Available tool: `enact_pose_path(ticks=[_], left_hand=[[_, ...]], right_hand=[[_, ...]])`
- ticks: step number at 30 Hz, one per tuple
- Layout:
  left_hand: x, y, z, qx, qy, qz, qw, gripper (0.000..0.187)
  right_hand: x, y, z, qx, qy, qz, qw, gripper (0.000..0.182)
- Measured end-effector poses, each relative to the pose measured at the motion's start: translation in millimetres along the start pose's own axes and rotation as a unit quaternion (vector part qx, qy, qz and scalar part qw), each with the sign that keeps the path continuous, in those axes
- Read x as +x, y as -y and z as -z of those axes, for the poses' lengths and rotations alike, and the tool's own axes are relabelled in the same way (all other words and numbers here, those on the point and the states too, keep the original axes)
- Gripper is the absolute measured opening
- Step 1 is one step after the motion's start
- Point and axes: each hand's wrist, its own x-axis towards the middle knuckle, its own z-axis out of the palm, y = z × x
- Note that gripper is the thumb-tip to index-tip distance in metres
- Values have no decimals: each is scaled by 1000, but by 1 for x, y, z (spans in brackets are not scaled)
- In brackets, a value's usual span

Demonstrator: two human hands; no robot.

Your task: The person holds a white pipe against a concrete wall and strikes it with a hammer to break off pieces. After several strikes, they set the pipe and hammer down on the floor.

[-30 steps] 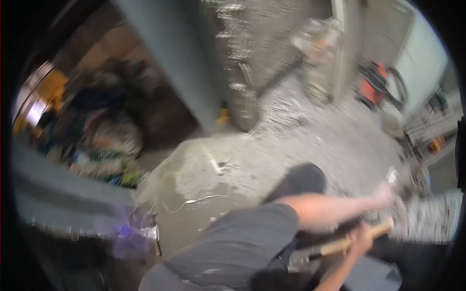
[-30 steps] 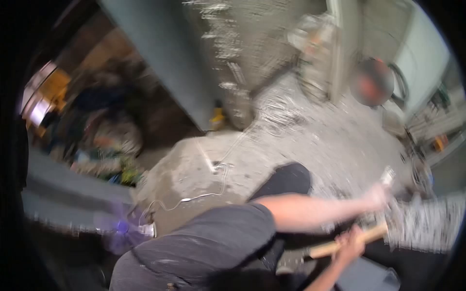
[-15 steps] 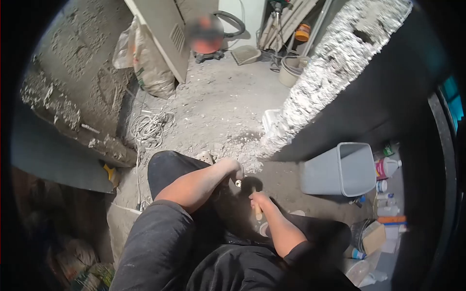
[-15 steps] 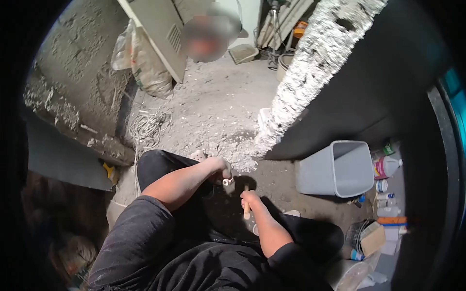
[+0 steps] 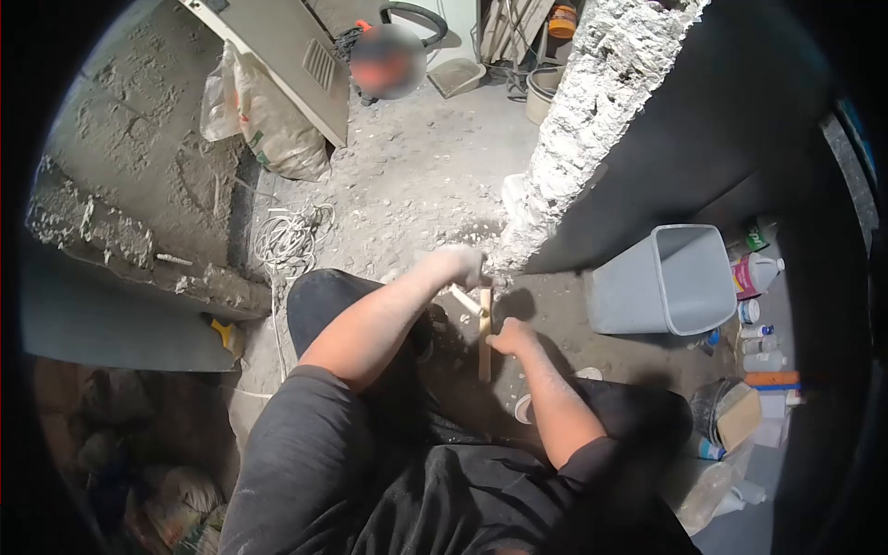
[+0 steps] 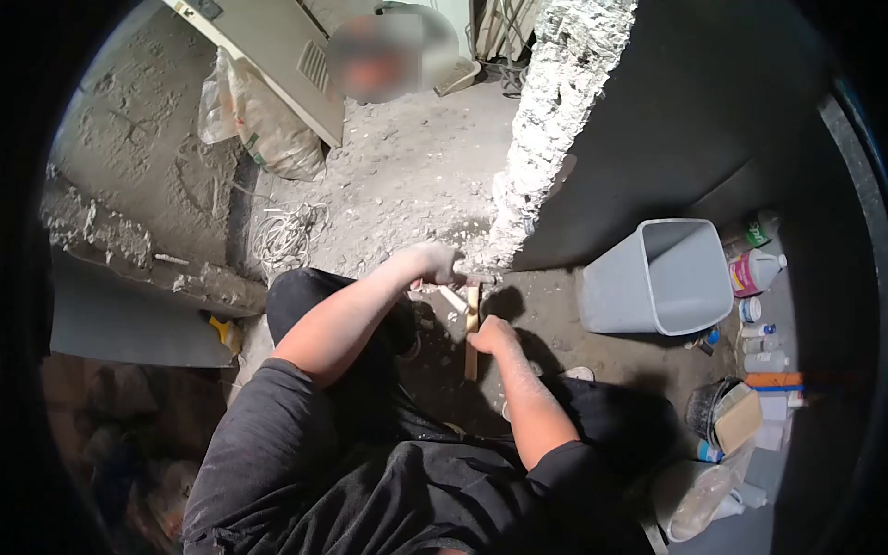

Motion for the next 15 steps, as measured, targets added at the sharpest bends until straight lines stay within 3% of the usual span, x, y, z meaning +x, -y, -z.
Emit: enact_pose_path(ticks=[1,2,4,5,7,8,9,11,13,14,15], left_hand=[[-11,4,9,29,-89,-59,994,78],[-22,10,21,-15,-108,-55,993,74],[-104,-5,74,-92,-193,-77,974,63],[-138,4,83,-124,-259,-99,953,57],[-199,38,88,-250,-315,-89,911,53],[-225,60,80,-268,-367,-70,888,48],[-242,89,63,-311,-418,-49,852,49],[-273,140,14,-430,-479,15,765,41],[-301,198,-73,-661,-421,29,620,41],[-311,182,-111,-695,-453,132,542,42],[-325,169,-158,-725,-395,186,533,40]], right_hand=[[2,-3,1,10,-25,22,999,58],[5,-5,3,29,-62,34,997,57],[10,-10,8,68,-118,43,990,52],[9,-10,17,74,-97,43,992,54],[50,-33,-6,110,-167,147,969,40],[46,-30,1,154,-88,122,977,33],[52,-36,-5,224,-93,140,960,30],[55,-42,-12,227,-98,137,959,28],[45,-37,-11,222,-92,133,962,27],[47,-43,-16,223,-79,128,963,26],[48,-50,-22,224,-67,121,965,25]])
